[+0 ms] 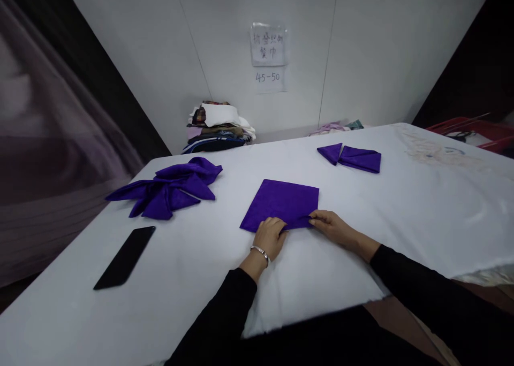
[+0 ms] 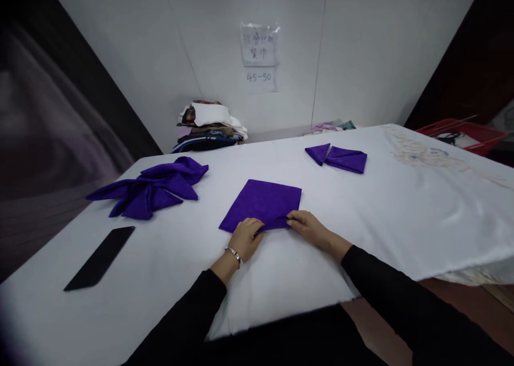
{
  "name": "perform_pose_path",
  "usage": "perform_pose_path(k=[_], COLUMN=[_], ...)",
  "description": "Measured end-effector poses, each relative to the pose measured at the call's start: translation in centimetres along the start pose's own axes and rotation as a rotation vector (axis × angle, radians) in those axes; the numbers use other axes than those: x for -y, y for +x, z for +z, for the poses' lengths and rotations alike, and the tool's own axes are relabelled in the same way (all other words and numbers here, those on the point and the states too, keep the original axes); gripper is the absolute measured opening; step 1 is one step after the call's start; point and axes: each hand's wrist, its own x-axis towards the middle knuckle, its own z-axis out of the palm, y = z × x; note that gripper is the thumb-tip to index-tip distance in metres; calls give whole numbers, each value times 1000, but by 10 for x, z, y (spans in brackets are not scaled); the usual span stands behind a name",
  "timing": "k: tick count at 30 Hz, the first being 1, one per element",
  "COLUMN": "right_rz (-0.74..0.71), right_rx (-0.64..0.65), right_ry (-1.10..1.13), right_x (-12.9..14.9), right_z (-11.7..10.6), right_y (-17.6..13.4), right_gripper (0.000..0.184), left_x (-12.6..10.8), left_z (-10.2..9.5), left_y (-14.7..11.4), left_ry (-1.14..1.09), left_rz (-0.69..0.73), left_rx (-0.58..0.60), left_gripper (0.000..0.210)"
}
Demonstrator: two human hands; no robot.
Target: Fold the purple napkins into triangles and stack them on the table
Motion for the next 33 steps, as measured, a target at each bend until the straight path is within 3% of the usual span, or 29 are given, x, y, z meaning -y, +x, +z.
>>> perform_pose_path(k=[6,12,16,33], right_rz=[0,36,49,64], right_rx=[7,-23,-47,11], right_ry=[15,-235,-367,-754], right_x=[-1,-1,0,1], right_z=[-6,3,12,32], right_y=[38,92,118,181], right_gripper=[20,15,12,22], left_x=[10,17,24,53], left_z=[-3,-4,-9,-23], left_y=[0,1,0,-3], left_ry=[11,-57,-44,5], left_rz=[-145,-315,-383,-548], left_rx=[-57,-129,-170,-190], left_gripper=[9,44,49,54])
